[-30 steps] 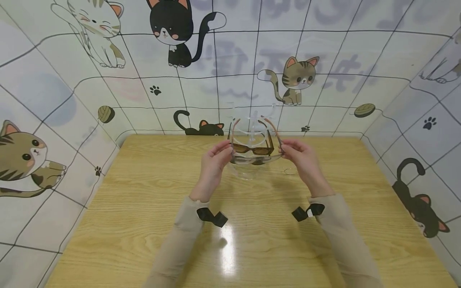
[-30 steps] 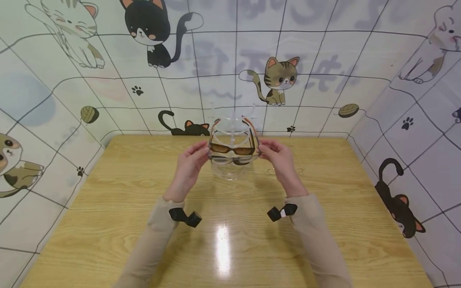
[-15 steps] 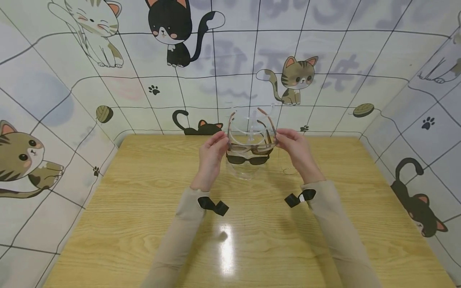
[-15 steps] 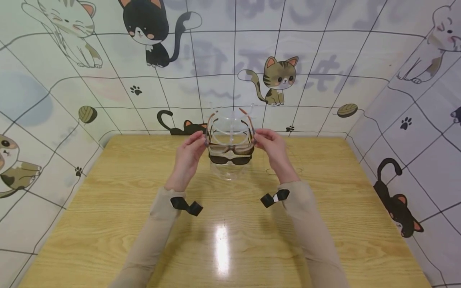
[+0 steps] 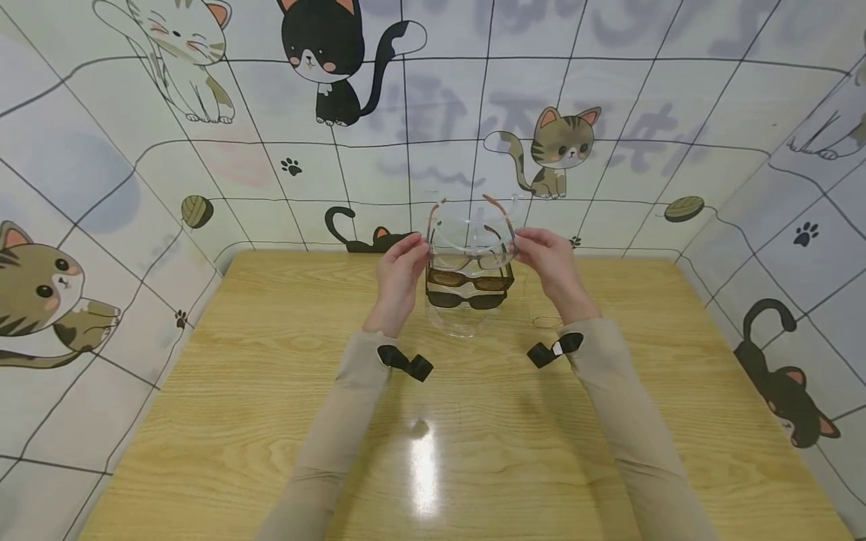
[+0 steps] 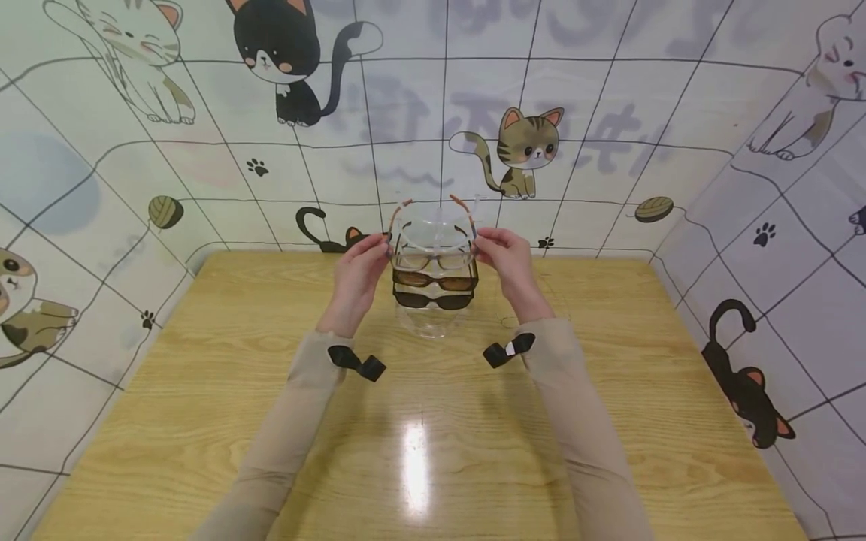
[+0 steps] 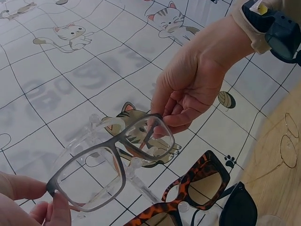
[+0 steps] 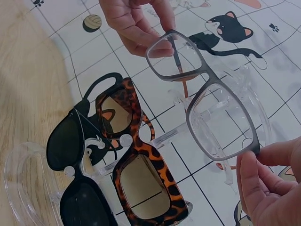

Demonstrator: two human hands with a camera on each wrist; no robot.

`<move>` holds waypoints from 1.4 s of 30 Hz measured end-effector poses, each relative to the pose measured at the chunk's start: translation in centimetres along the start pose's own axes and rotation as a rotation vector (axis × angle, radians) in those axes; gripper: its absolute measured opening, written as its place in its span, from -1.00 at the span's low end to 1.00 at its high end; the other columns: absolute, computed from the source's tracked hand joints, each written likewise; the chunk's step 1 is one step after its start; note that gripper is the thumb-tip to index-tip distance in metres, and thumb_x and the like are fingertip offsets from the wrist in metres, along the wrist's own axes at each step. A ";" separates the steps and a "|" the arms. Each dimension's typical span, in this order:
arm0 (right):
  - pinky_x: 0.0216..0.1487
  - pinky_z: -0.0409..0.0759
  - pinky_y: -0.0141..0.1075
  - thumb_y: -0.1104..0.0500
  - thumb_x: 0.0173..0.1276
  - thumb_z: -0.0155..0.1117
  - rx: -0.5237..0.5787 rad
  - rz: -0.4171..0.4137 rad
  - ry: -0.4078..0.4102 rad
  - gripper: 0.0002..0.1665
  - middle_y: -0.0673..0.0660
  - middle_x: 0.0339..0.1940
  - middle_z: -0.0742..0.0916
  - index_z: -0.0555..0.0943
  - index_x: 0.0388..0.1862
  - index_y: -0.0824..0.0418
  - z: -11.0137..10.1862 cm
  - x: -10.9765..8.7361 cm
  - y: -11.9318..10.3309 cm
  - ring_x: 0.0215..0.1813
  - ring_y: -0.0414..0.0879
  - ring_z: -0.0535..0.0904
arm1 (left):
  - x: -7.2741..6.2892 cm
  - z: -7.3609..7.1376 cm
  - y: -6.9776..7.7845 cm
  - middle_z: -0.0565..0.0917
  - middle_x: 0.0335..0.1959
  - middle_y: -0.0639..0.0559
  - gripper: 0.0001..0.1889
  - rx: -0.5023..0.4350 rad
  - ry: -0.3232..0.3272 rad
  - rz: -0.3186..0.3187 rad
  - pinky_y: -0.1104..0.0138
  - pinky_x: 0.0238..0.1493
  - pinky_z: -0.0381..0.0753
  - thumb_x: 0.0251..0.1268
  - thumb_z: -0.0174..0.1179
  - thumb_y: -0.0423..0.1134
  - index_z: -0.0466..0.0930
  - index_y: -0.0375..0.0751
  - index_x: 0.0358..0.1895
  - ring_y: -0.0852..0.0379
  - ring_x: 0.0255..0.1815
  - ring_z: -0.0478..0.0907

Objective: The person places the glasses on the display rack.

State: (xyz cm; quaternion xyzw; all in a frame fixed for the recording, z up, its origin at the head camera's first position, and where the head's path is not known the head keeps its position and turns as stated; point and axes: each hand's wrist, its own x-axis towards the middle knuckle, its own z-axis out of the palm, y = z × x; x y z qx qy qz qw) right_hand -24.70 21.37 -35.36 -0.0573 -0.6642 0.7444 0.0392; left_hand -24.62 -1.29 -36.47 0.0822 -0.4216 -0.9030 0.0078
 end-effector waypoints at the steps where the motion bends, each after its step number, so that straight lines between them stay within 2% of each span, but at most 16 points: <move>1: -0.23 0.61 -0.48 0.36 0.32 0.18 0.000 0.003 0.008 -0.71 0.03 -0.40 0.69 0.51 0.01 0.45 0.0 0.1 0.0 -0.32 -0.22 0.61 | 0.2 0.0 -0.1 0.56 -0.19 -0.15 -0.82 -0.002 0.000 -0.001 0.31 0.05 0.56 0.19 0.12 -0.61 0.57 -0.28 -0.26 0.20 -0.36 0.61; 10: -0.21 0.60 -0.49 0.35 0.33 0.17 -0.032 0.021 0.005 -0.64 0.04 -0.38 0.66 0.46 0.08 0.48 -0.1 0.8 0.2 -0.28 -0.21 0.59 | 0.9 0.1 -0.7 0.58 -0.26 -0.07 -0.68 0.013 0.028 -0.001 0.30 0.05 0.56 0.18 0.12 -0.61 0.48 -0.53 0.03 0.21 -0.35 0.60; 18: -0.19 0.60 -0.47 0.34 0.34 0.17 -0.039 0.034 0.019 -0.70 0.03 -0.39 0.67 0.50 0.02 0.42 -0.1 1.2 0.6 -0.28 -0.21 0.60 | 1.5 0.0 -1.2 0.58 -0.23 -0.14 -0.82 0.021 0.042 0.010 0.29 0.05 0.57 0.16 0.13 -0.62 0.57 -0.35 -0.22 0.21 -0.36 0.60; 22: -0.21 0.60 -0.50 0.33 0.35 0.16 -0.047 0.037 0.020 -0.71 0.02 -0.38 0.66 0.50 0.02 0.42 -0.1 1.5 0.8 -0.29 -0.22 0.59 | 1.6 -0.1 -1.3 0.58 -0.22 -0.15 -0.81 0.028 0.045 0.016 0.28 0.04 0.57 0.15 0.13 -0.62 0.57 -0.38 -0.19 0.22 -0.37 0.60; 31: -0.23 0.59 -0.52 0.34 0.36 0.14 -0.056 0.041 0.017 -0.68 0.01 -0.40 0.66 0.47 0.05 0.47 -0.1 1.4 0.8 -0.30 -0.23 0.59 | 1.8 -0.2 -1.4 0.54 -0.02 -0.29 -0.79 0.058 0.039 -0.005 0.32 0.05 0.56 0.17 0.14 -0.60 0.55 -0.39 -0.13 0.21 -0.31 0.58; 42: -0.17 0.59 -0.51 0.31 0.37 0.13 -0.069 0.048 0.010 -0.64 0.06 -0.31 0.64 0.46 0.10 0.46 -0.3 1.4 1.0 -0.24 -0.22 0.59 | 1.7 0.0 -1.4 0.58 -0.24 -0.10 -0.82 0.059 0.046 -0.009 0.33 0.02 0.58 0.15 0.16 -0.61 0.57 -0.37 -0.19 0.21 -0.33 0.59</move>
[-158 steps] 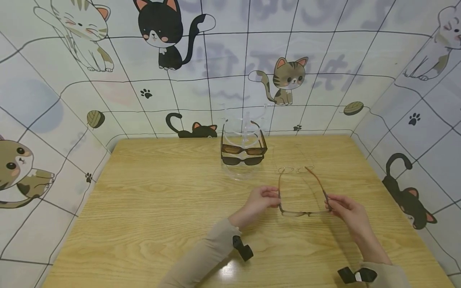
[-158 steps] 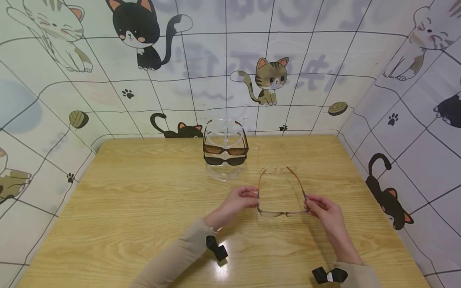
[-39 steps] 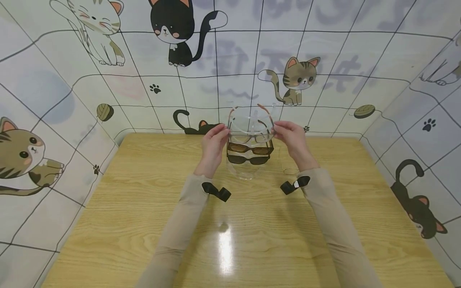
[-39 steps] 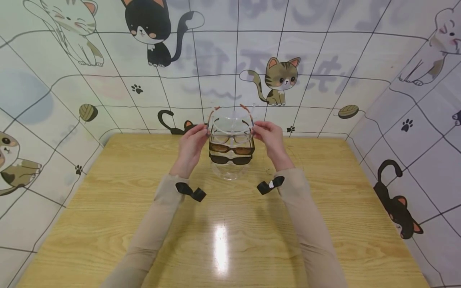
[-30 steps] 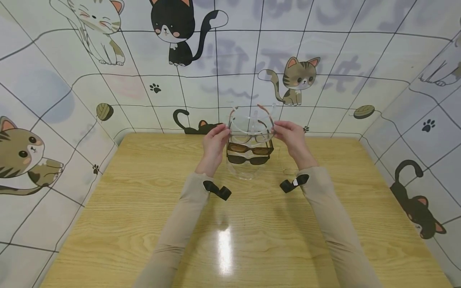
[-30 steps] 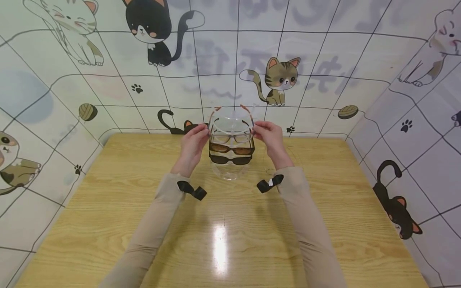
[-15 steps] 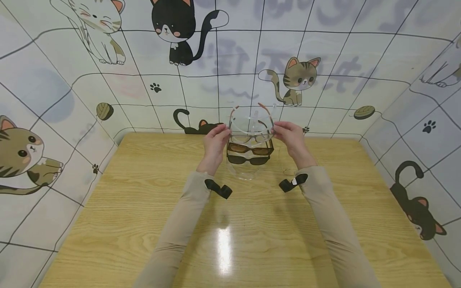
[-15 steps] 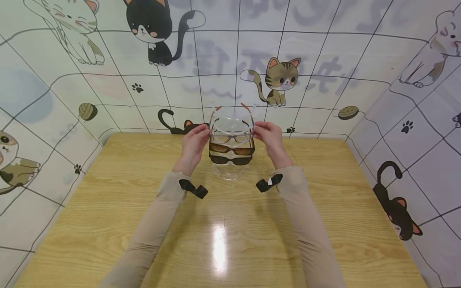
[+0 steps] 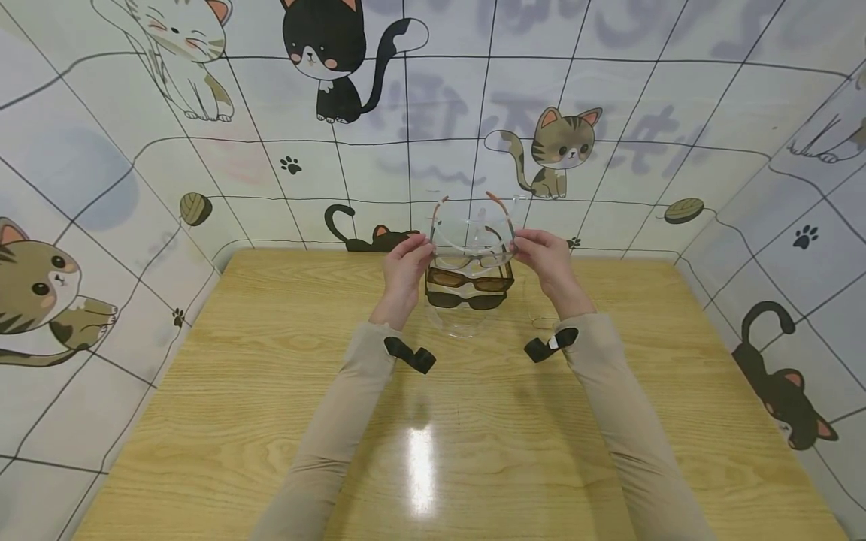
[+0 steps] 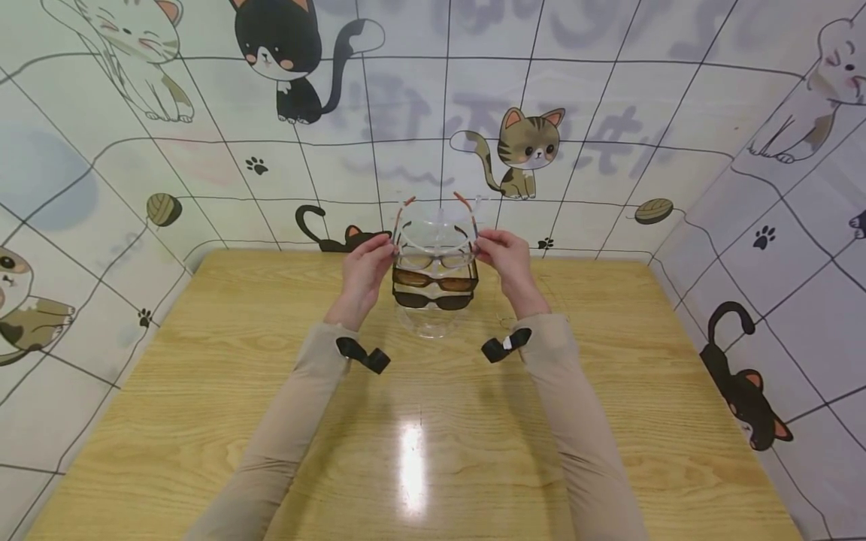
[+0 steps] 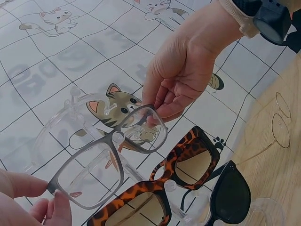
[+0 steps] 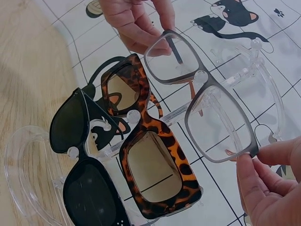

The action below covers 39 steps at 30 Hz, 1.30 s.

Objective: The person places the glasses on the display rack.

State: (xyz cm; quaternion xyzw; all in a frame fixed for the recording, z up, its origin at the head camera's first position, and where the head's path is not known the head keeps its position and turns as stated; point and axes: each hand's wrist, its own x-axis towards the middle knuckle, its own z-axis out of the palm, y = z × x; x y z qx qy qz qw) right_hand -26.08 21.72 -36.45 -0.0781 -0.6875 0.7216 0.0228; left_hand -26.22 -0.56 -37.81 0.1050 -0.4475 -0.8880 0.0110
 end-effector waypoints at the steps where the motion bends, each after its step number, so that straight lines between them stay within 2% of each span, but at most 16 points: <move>1: -0.17 0.59 -0.51 0.31 0.37 0.14 0.000 0.000 0.000 -0.65 0.07 -0.30 0.64 0.46 0.09 0.46 0.0 0.0 0.0 -0.24 -0.21 0.59 | 0.0 0.0 0.0 0.58 -0.24 -0.10 -0.82 -0.001 -0.002 -0.001 0.33 0.01 0.58 0.15 0.16 -0.61 0.57 -0.37 -0.19 0.21 -0.34 0.59; 6: -0.17 0.60 -0.51 0.31 0.37 0.14 0.008 -0.001 0.001 -0.65 0.10 -0.28 0.65 0.47 0.09 0.45 -0.1 -0.2 0.0 -0.21 -0.18 0.60 | -0.1 -0.1 0.0 0.58 -0.19 -0.15 -0.80 0.003 -0.013 -0.007 0.34 0.01 0.58 0.16 0.15 -0.60 0.56 -0.41 -0.14 0.20 -0.32 0.60; 11: -0.14 0.60 -0.51 0.28 0.38 0.13 -0.009 -0.006 0.001 -0.58 0.04 -0.29 0.62 0.42 0.15 0.48 -0.3 -0.4 0.1 -0.25 -0.23 0.60 | -0.3 -0.5 0.2 0.51 0.06 -0.32 -0.75 0.019 -0.020 -0.021 0.36 0.00 0.58 0.21 0.14 -0.55 0.53 -0.46 -0.02 0.08 -0.18 0.60; 14: -0.11 0.60 -0.48 0.26 0.37 0.16 -0.002 -0.004 0.007 -0.55 0.03 -0.30 0.61 0.40 0.16 0.49 -0.6 -0.7 0.2 -0.28 -0.24 0.61 | -0.5 -0.9 0.2 0.48 0.12 -0.33 -0.74 0.039 -0.022 -0.030 0.40 -0.03 0.59 0.23 0.14 -0.52 0.53 -0.45 0.00 0.08 -0.19 0.60; 19: -0.11 0.60 -0.48 0.25 0.37 0.17 -0.005 -0.018 0.005 -0.52 0.03 -0.30 0.63 0.38 0.17 0.51 -1.3 -1.4 0.5 -0.24 -0.20 0.62 | -0.8 -1.6 0.1 0.50 0.06 -0.35 -0.78 0.051 -0.035 -0.029 0.44 -0.08 0.60 0.23 0.14 -0.52 0.53 -0.43 -0.05 0.18 -0.32 0.61; 23: -0.14 0.59 -0.52 0.24 0.38 0.16 -0.041 -0.026 -0.013 -0.54 0.03 -0.26 0.62 0.38 0.16 0.49 -2.0 -2.1 0.8 -0.21 -0.21 0.60 | -1.1 -2.0 -0.1 0.56 -0.09 -0.25 -0.81 0.046 -0.034 -0.036 0.46 -0.13 0.61 0.22 0.14 -0.54 0.54 -0.43 -0.10 0.19 -0.34 0.61; 26: -0.13 0.59 -0.53 0.24 0.38 0.16 -0.062 -0.026 -0.024 -0.56 0.03 -0.24 0.61 0.39 0.14 0.47 -2.5 -2.5 1.1 -0.21 -0.21 0.59 | -1.4 -2.3 -0.5 0.58 -0.19 -0.14 -0.76 0.059 -0.035 -0.039 0.47 -0.15 0.61 0.21 0.13 -0.55 0.51 -0.50 -0.04 0.20 -0.36 0.61; 29: -0.13 0.58 -0.53 0.24 0.37 0.17 -0.074 -0.036 -0.030 -0.59 0.01 -0.26 0.62 0.42 0.10 0.46 -3.0 -2.9 1.4 -0.22 -0.23 0.59 | -1.8 -2.4 -0.8 0.58 -0.13 -0.22 -0.69 0.072 -0.038 -0.038 0.48 -0.20 0.62 0.21 0.13 -0.56 0.46 -0.58 0.03 0.20 -0.37 0.61; 32: -0.12 0.58 -0.52 0.24 0.37 0.17 -0.085 -0.052 -0.043 -0.66 0.00 -0.26 0.62 0.45 0.04 0.41 -3.4 -3.3 1.6 -0.22 -0.24 0.59 | -2.1 -2.6 -1.2 0.60 -0.17 -0.21 -0.69 0.085 -0.041 -0.035 0.49 -0.23 0.62 0.21 0.13 -0.57 0.45 -0.61 0.03 0.20 -0.38 0.61; 36: -0.11 0.59 -0.50 0.26 0.36 0.18 -0.062 -0.064 -0.055 -0.79 0.02 -0.25 0.62 0.49 -0.06 0.30 -3.9 -3.9 1.9 -0.20 -0.22 0.60 | -2.5 -2.7 -1.8 0.61 -0.34 -0.01 -0.72 0.098 -0.050 -0.029 0.48 -0.22 0.62 0.20 0.13 -0.57 0.47 -0.59 0.00 0.21 -0.38 0.61; 39: -0.10 0.59 -0.49 0.27 0.36 0.17 -0.049 -0.071 -0.060 -0.82 0.04 -0.24 0.63 0.50 -0.09 0.28 -4.2 -4.3 2.1 -0.20 -0.21 0.60 | -2.9 -2.8 -2.1 0.61 -0.33 0.00 -0.78 0.102 -0.057 -0.023 0.46 -0.18 0.62 0.19 0.13 -0.57 0.52 -0.53 -0.08 0.20 -0.35 0.61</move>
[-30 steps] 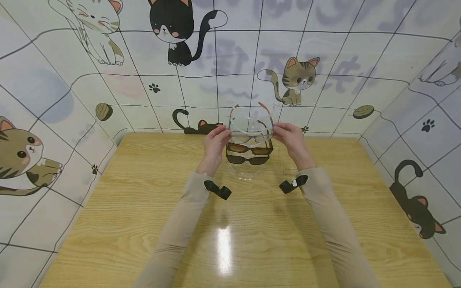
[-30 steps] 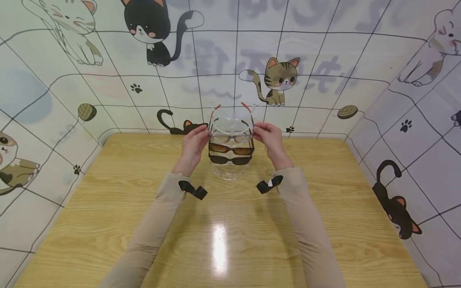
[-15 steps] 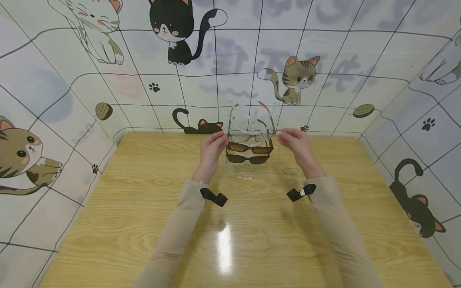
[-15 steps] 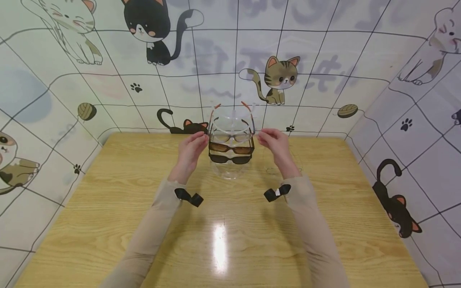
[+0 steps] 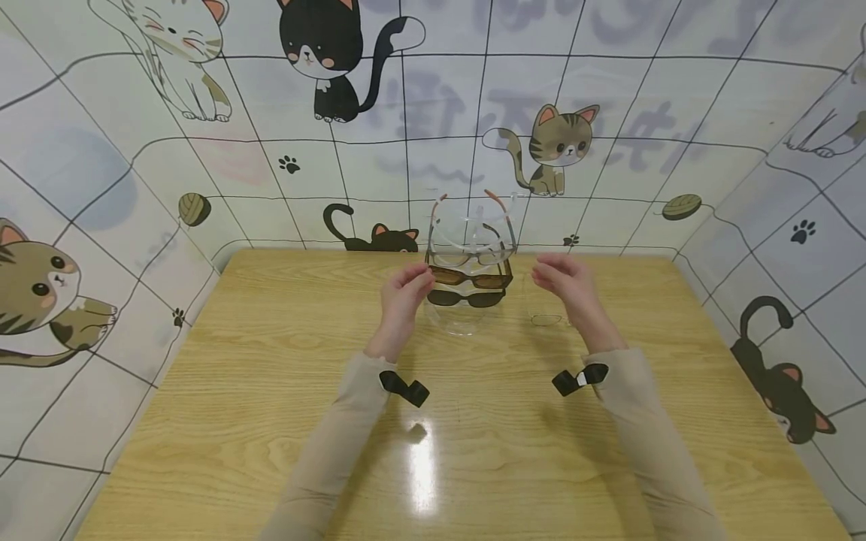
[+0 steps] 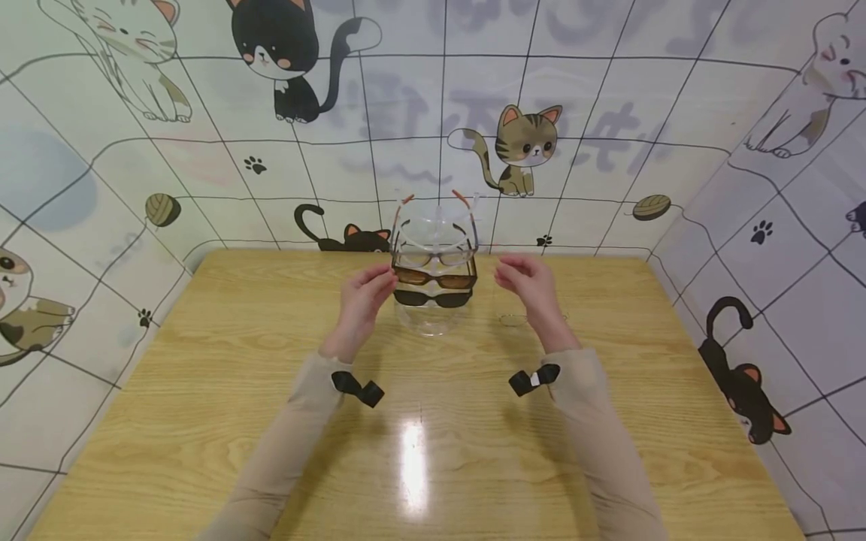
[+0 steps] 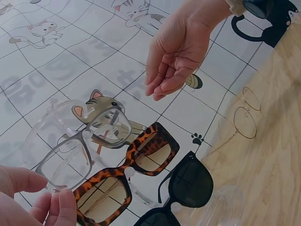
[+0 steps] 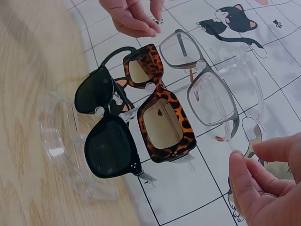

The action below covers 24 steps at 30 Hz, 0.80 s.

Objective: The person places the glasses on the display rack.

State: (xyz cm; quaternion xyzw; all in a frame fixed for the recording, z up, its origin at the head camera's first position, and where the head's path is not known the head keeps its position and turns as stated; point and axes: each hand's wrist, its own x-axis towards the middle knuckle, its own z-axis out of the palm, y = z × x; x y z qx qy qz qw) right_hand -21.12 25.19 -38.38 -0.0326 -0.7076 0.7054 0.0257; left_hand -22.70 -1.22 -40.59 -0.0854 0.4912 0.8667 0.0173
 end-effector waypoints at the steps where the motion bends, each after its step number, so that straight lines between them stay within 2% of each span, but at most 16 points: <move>1: -0.10 0.59 -0.49 0.27 0.36 0.17 0.003 -0.003 -0.002 -0.83 0.04 -0.24 0.63 0.50 -0.09 0.28 -0.1 -0.1 0.1 -0.20 -0.20 0.60 | -0.1 0.0 -0.1 0.61 -0.31 -0.03 -0.80 0.002 0.000 0.001 0.45 -0.18 0.62 0.19 0.14 -0.57 0.53 -0.50 -0.11 0.18 -0.33 0.62; 5: -0.09 0.59 -0.48 0.28 0.36 0.18 -0.003 -0.012 -0.004 -0.82 0.03 -0.25 0.65 0.50 -0.09 0.28 -0.6 -0.5 0.3 -0.19 -0.19 0.62 | -0.4 0.0 -0.6 0.61 -0.22 -0.12 -0.84 0.017 -0.014 0.010 0.43 -0.16 0.63 0.18 0.14 -0.57 0.55 -0.46 -0.16 0.16 -0.29 0.62; 11: -0.11 0.60 -0.47 0.30 0.33 0.20 0.025 -0.007 0.004 -0.83 0.03 -0.27 0.66 0.51 -0.12 0.29 -1.3 -1.4 0.7 -0.23 -0.22 0.63 | -0.8 0.0 -1.6 0.61 -0.25 -0.06 -0.80 0.058 -0.048 0.010 0.45 -0.20 0.63 0.20 0.13 -0.56 0.52 -0.53 -0.10 0.18 -0.32 0.61; 15: -0.12 0.60 -0.47 0.28 0.35 0.19 0.004 -0.013 0.006 -0.85 0.03 -0.27 0.65 0.51 -0.13 0.26 -1.8 -1.9 1.0 -0.21 -0.21 0.63 | -1.0 0.1 -2.3 0.61 -0.16 -0.18 -0.81 0.070 -0.057 -0.017 0.44 -0.18 0.63 0.20 0.14 -0.55 0.54 -0.51 -0.11 0.18 -0.33 0.61; 20: -0.10 0.60 -0.47 0.26 0.34 0.20 0.003 -0.001 0.016 -0.84 0.02 -0.27 0.65 0.52 -0.12 0.26 -2.3 -2.7 1.4 -0.19 -0.19 0.62 | -1.4 0.4 -3.2 0.62 -0.26 -0.08 -0.76 0.111 -0.077 -0.029 0.40 -0.13 0.63 0.21 0.15 -0.54 0.51 -0.56 -0.06 0.21 -0.37 0.61; 24: -0.11 0.60 -0.47 0.26 0.34 0.21 0.015 0.001 0.025 -0.82 0.02 -0.27 0.66 0.52 -0.11 0.28 -2.9 -3.2 1.6 -0.20 -0.20 0.63 | -1.7 0.6 -4.0 0.63 -0.23 -0.16 -0.76 0.142 -0.103 -0.024 0.35 -0.09 0.63 0.21 0.15 -0.53 0.51 -0.58 -0.06 0.13 -0.28 0.63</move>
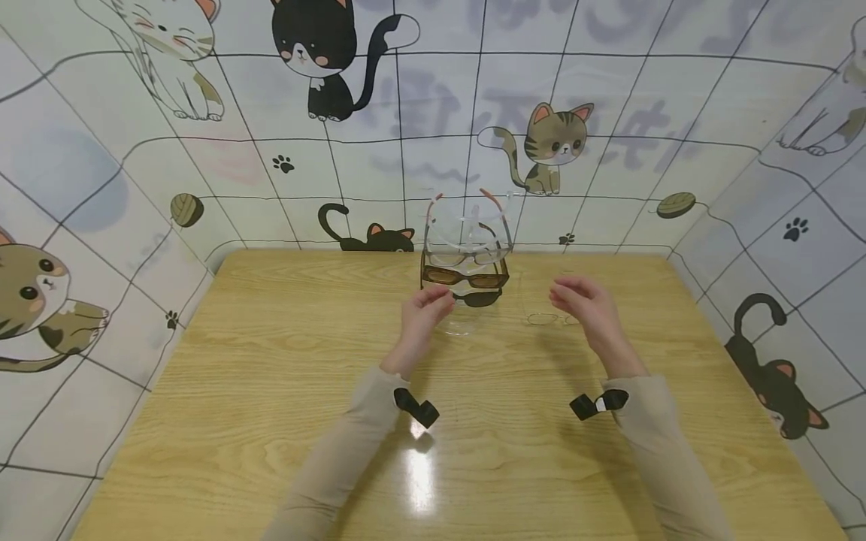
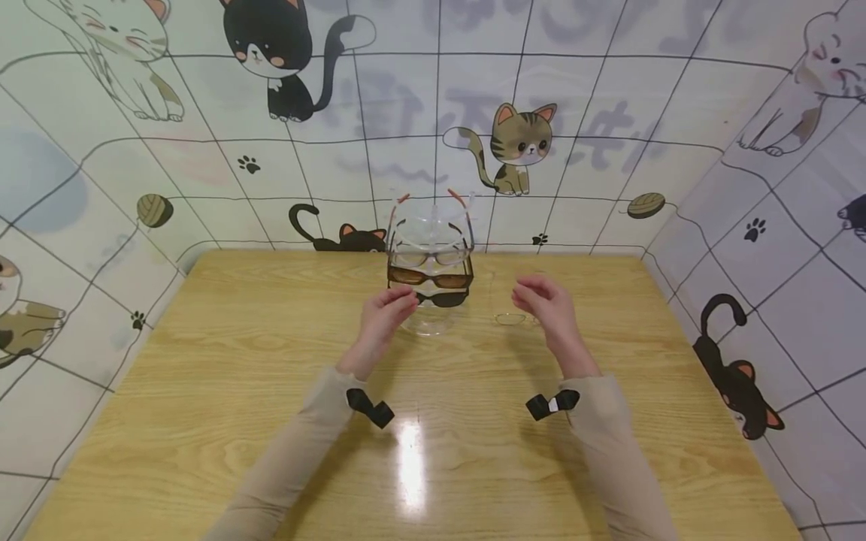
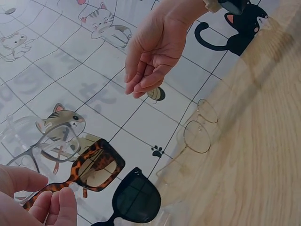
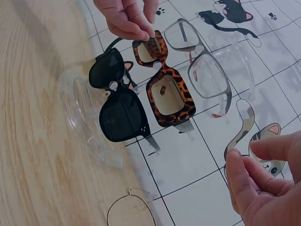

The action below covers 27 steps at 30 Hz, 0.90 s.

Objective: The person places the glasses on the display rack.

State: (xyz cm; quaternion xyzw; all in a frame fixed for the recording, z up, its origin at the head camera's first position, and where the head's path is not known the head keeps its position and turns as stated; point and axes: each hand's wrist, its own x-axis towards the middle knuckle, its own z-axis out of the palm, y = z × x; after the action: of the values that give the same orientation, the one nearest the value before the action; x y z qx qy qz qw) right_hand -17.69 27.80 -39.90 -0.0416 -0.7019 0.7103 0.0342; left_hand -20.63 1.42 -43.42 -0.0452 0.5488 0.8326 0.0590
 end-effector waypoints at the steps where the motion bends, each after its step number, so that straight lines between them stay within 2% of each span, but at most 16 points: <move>1: -0.11 0.60 -0.47 0.26 0.34 0.21 0.003 0.001 0.002 -0.82 0.01 -0.28 0.66 0.52 -0.11 0.28 -0.2 -0.1 0.1 -0.21 -0.21 0.63 | -0.1 0.1 -0.2 0.63 -0.20 -0.19 -0.74 0.004 -0.004 -0.005 0.34 -0.08 0.63 0.21 0.15 -0.53 0.50 -0.58 -0.04 0.10 -0.25 0.63; 4: -0.12 0.60 -0.48 0.25 0.34 0.21 0.000 0.002 0.008 -0.80 0.00 -0.27 0.66 0.51 -0.10 0.29 -0.8 -0.3 0.5 -0.21 -0.23 0.63 | -0.3 0.6 -0.6 0.60 -0.09 -0.31 -0.71 0.017 -0.012 -0.017 0.31 -0.04 0.62 0.21 0.15 -0.52 0.48 -0.61 -0.01 -0.01 -0.15 0.62; 7: -0.13 0.60 -0.50 0.25 0.34 0.21 -0.003 0.013 0.019 -0.81 0.00 -0.27 0.66 0.51 -0.10 0.27 -1.4 -0.5 0.8 -0.22 -0.25 0.63 | -0.4 1.0 -1.2 0.61 -0.07 -0.32 -0.69 0.034 -0.010 -0.029 0.32 -0.07 0.62 0.19 0.16 -0.52 0.49 -0.60 0.00 0.01 -0.17 0.63; 9: -0.14 0.60 -0.50 0.26 0.34 0.21 0.006 0.022 0.030 -0.84 -0.01 -0.28 0.67 0.51 -0.12 0.26 -1.7 -0.7 0.9 -0.23 -0.26 0.63 | -0.5 1.4 -1.6 0.64 -0.15 -0.27 -0.71 0.047 -0.016 -0.028 0.33 -0.11 0.63 0.18 0.17 -0.52 0.51 -0.59 -0.03 0.07 -0.25 0.63; 14: -0.14 0.60 -0.51 0.28 0.33 0.20 0.040 0.035 0.048 -0.86 -0.01 -0.30 0.67 0.52 -0.15 0.25 -2.7 -1.1 1.4 -0.25 -0.27 0.63 | -0.6 2.3 -2.5 0.64 -0.33 -0.01 -0.76 0.064 -0.050 -0.038 0.37 -0.15 0.62 0.19 0.16 -0.52 0.52 -0.57 -0.07 0.25 -0.40 0.57; 15: -0.13 0.60 -0.51 0.28 0.34 0.20 0.042 0.035 0.047 -0.86 -0.01 -0.30 0.67 0.52 -0.15 0.26 -2.9 -1.2 1.6 -0.24 -0.27 0.63 | -0.6 2.4 -2.7 0.63 -0.35 -0.01 -0.76 0.065 -0.052 -0.041 0.37 -0.16 0.63 0.19 0.16 -0.52 0.53 -0.57 -0.08 0.26 -0.41 0.57; 20: -0.11 0.59 -0.50 0.23 0.33 0.23 0.010 0.021 0.055 -0.78 -0.01 -0.27 0.66 0.52 -0.09 0.29 -3.6 -1.7 2.2 -0.23 -0.27 0.62 | -0.4 3.1 -3.7 0.64 -0.24 -0.25 -0.79 0.063 -0.054 -0.055 0.36 -0.18 0.64 0.18 0.16 -0.55 0.56 -0.54 -0.11 0.25 -0.44 0.57; 21: -0.13 0.60 -0.49 0.25 0.31 0.25 0.041 0.012 0.046 -0.77 0.01 -0.27 0.66 0.53 -0.08 0.30 -4.0 -1.6 2.7 -0.23 -0.25 0.63 | -0.4 3.2 -3.9 0.64 -0.22 -0.28 -0.79 0.061 -0.055 -0.056 0.35 -0.19 0.65 0.18 0.16 -0.55 0.56 -0.54 -0.11 0.25 -0.44 0.56; 23: -0.14 0.61 -0.49 0.23 0.30 0.26 0.033 0.009 0.057 -0.71 0.00 -0.28 0.66 0.52 -0.05 0.34 -4.2 -1.8 2.9 -0.23 -0.25 0.63 | -0.4 3.5 -4.2 0.63 -0.23 -0.25 -0.78 0.064 -0.060 -0.057 0.35 -0.18 0.65 0.18 0.15 -0.55 0.55 -0.56 -0.10 0.25 -0.43 0.56; 27: -0.17 0.62 -0.49 0.30 0.31 0.24 0.089 0.032 0.082 -0.81 0.00 -0.34 0.68 0.54 -0.11 0.31 -4.6 -1.8 3.1 -0.27 -0.24 0.65 | -0.5 4.2 -4.8 0.63 -0.31 -0.12 -0.75 0.068 -0.070 -0.053 0.33 -0.17 0.65 0.18 0.15 -0.55 0.52 -0.60 -0.07 0.22 -0.41 0.56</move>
State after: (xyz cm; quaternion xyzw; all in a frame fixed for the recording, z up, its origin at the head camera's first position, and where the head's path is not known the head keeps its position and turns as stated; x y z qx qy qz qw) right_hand -15.33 32.17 -43.03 -0.0802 -0.6668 0.7390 0.0537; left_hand -19.51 7.14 -46.05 -0.0285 0.5732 0.8126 0.1017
